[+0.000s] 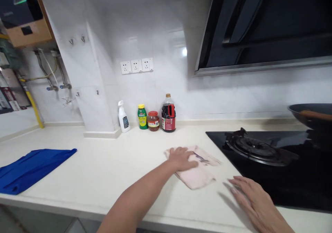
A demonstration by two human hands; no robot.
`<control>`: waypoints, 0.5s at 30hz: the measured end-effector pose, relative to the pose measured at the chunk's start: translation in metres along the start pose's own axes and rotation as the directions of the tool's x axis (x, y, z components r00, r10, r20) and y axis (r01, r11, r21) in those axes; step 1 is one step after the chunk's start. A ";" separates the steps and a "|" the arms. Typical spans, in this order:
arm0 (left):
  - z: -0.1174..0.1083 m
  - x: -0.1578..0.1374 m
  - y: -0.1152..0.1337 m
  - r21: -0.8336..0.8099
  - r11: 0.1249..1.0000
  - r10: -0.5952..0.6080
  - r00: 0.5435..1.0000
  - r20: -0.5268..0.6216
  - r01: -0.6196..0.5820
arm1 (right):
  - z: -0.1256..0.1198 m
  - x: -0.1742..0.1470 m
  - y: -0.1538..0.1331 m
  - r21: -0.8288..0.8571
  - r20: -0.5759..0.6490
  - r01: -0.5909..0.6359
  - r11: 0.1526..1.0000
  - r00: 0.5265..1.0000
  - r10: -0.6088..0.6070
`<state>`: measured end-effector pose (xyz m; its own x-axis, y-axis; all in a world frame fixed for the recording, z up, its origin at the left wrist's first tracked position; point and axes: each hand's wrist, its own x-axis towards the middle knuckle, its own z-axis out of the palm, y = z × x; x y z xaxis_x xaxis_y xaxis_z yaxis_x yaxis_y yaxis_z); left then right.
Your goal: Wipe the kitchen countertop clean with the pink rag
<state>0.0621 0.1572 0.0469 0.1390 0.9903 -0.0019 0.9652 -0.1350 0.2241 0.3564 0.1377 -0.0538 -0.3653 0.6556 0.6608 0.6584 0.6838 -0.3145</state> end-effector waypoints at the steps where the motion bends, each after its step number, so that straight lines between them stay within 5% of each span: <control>1: -0.005 0.000 -0.015 0.006 0.999 -0.052 0.998 -0.019 0.052 | -0.001 0.000 -0.001 0.003 0.005 -0.013 1.000 1.000 0.013; 4: -0.019 -0.013 -0.062 0.023 0.976 -0.215 0.973 -0.081 0.218 | -0.003 0.001 -0.001 0.002 0.019 -0.012 1.000 1.000 0.012; 8: -0.035 -0.069 -0.125 0.042 0.912 -0.398 0.903 -0.159 0.409 | -0.005 0.001 -0.005 0.000 0.032 -0.004 1.000 0.999 0.004; 15: -0.064 -0.197 -0.207 0.050 0.709 -0.674 0.697 -0.245 0.703 | -0.014 0.002 -0.023 -0.017 -0.005 -0.004 1.000 1.000 0.004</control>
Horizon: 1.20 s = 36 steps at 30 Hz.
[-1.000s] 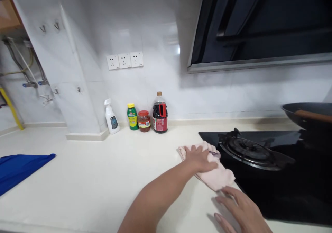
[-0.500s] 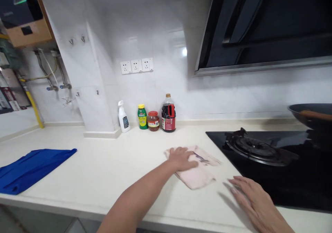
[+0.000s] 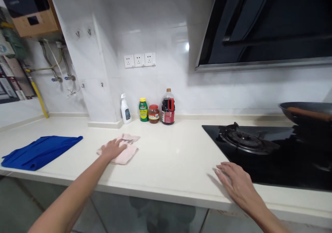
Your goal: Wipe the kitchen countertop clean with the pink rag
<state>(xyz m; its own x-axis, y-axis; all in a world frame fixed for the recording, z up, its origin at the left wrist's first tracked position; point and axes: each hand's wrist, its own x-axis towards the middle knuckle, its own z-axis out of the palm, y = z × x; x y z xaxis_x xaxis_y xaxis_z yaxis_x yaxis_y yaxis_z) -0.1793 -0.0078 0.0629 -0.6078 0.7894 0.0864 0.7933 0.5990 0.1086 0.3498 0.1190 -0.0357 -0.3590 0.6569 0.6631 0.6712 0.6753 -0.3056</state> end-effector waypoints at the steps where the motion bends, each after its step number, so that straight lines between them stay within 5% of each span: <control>1: -0.003 -0.004 -0.009 0.009 0.999 -0.036 0.999 -0.002 0.036 | -0.001 0.000 -0.001 0.003 -0.016 -0.011 1.000 1.000 0.011; 5: -0.001 -0.023 0.001 0.025 0.997 -0.075 0.997 0.015 0.075 | -0.004 0.002 -0.002 0.018 -0.053 -0.031 0.999 0.998 0.032; 11: 0.022 -0.063 0.122 -0.036 0.977 0.211 0.973 0.091 -0.209 | -0.003 0.002 0.002 0.002 -0.050 -0.047 0.999 0.998 0.047; 16: 0.034 -0.111 0.238 -0.169 0.863 0.499 0.854 0.147 -0.475 | 0.000 0.005 0.006 -0.019 -0.031 -0.105 0.994 0.994 0.105; 20: 0.040 -0.157 0.280 -0.272 0.729 0.677 0.721 0.148 -0.628 | 0.003 0.008 0.021 0.025 -0.053 -0.146 0.989 0.988 0.147; 23: 0.044 -0.175 0.273 -0.347 0.576 0.809 0.576 0.116 -0.740 | 0.007 0.008 0.036 0.067 -0.048 -0.200 0.977 0.978 0.204; 26: 0.043 -0.170 0.251 -0.353 0.538 0.835 0.540 0.102 -0.765 | 0.011 0.008 0.050 0.066 -0.005 -0.219 0.974 0.976 0.219; 31: 0.032 -0.134 0.196 -0.305 0.688 0.705 0.706 0.068 -0.659 | 0.015 0.007 0.063 0.006 0.005 -0.147 0.989 0.989 0.147; 36: 0.021 -0.108 0.102 -0.263 0.838 0.501 0.865 0.025 -0.478 | 0.011 0.010 0.060 0.018 0.033 -0.164 0.986 0.986 0.163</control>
<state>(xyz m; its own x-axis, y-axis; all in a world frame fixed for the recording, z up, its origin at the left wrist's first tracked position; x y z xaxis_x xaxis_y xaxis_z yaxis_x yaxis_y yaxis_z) -0.0323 -0.0290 0.0439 -0.1272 0.9864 0.1042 0.9466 0.0894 0.3098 0.3791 0.1697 -0.0552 -0.2657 0.7692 0.5812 0.7094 0.5642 -0.4224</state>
